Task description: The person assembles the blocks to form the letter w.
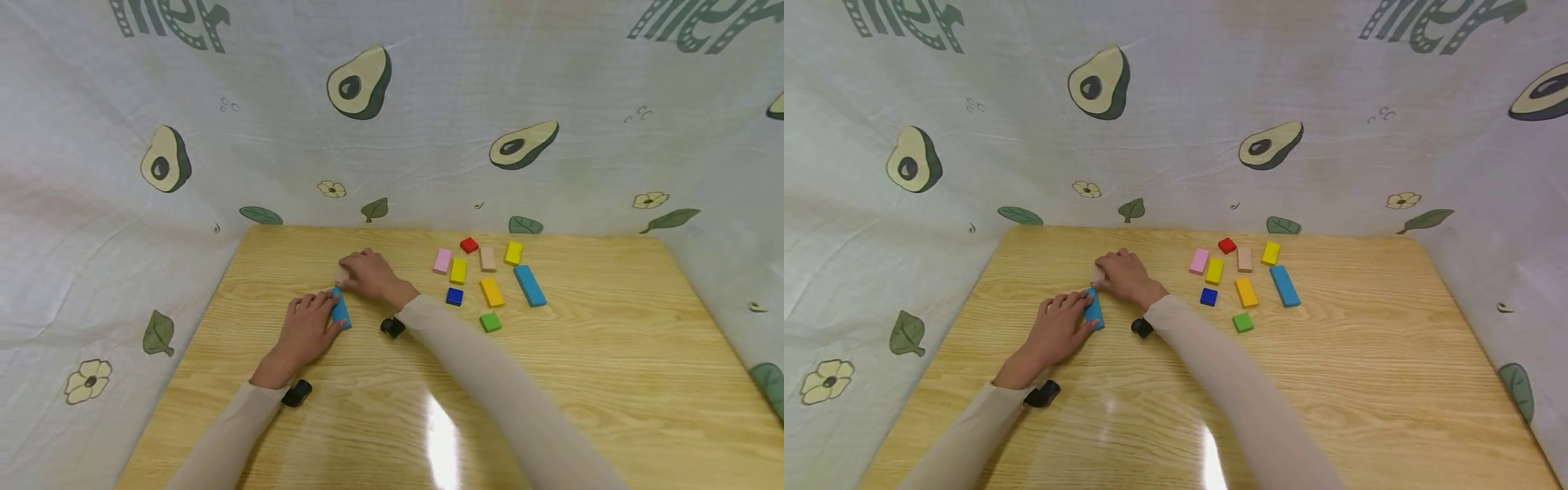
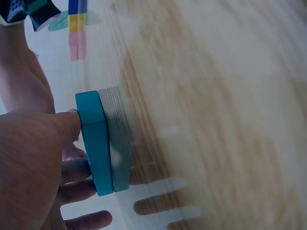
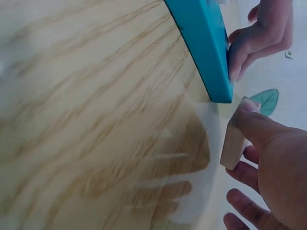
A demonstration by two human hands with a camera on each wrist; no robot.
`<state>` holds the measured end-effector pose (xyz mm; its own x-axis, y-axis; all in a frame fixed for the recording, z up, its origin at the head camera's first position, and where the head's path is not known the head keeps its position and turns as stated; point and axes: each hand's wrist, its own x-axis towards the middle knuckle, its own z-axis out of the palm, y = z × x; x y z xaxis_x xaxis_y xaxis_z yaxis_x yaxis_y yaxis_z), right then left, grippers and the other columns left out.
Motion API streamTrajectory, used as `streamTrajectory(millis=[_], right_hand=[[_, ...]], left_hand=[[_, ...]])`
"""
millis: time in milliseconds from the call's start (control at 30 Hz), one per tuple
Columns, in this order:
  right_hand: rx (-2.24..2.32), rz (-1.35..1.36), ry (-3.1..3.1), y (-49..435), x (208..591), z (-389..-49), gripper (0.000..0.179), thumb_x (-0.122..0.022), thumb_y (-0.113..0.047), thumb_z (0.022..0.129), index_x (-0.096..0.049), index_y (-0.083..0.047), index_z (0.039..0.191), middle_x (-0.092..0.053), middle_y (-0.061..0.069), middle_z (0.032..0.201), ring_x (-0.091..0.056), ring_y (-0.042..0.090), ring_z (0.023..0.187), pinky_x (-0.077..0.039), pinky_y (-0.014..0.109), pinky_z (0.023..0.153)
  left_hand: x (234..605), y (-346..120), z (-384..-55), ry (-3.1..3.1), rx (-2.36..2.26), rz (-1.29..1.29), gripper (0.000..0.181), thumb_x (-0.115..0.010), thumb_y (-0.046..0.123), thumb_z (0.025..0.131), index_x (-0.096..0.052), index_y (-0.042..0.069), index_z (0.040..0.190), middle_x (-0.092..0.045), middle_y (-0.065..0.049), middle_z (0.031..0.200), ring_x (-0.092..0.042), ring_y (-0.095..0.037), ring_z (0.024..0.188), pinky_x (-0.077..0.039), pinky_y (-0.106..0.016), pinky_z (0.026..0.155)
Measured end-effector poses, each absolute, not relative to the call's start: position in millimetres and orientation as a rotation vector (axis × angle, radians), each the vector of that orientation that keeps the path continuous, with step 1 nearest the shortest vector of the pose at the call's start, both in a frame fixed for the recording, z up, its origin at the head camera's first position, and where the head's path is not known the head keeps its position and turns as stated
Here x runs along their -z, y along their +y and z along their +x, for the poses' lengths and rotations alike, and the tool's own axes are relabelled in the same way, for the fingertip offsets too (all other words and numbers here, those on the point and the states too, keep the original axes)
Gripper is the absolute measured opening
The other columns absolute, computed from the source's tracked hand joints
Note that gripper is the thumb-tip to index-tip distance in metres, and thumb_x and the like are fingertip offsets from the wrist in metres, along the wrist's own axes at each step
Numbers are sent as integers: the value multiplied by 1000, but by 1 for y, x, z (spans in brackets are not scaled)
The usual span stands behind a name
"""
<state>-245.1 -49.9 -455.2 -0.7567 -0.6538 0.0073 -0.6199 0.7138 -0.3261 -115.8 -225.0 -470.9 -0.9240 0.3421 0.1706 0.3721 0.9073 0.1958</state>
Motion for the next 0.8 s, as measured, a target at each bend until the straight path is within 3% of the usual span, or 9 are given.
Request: streamTrajectory(millis=[300, 800], right_hand=[[528, -1029, 2778, -65, 457, -247, 53, -64, -40, 107, -58, -13, 152, -61, 6, 151, -52, 31, 138, -43, 46, 115], [427, -1153, 2705, -71, 463, -250, 47, -51, -30, 113, -52, -15, 158, -48, 7, 163, -46, 34, 145, -41, 45, 119]], left_hand=[[469, -224, -116, -2990, 316, -516, 56, -69, 33, 104, -59, -1, 147, -55, -21, 152, -52, -44, 133, -38, -63, 109], [468, -223, -115, -2992, 294, -519, 57, -69, 33, 104, -58, -1, 148, -55, -20, 152, -52, -44, 132, -39, -62, 108]])
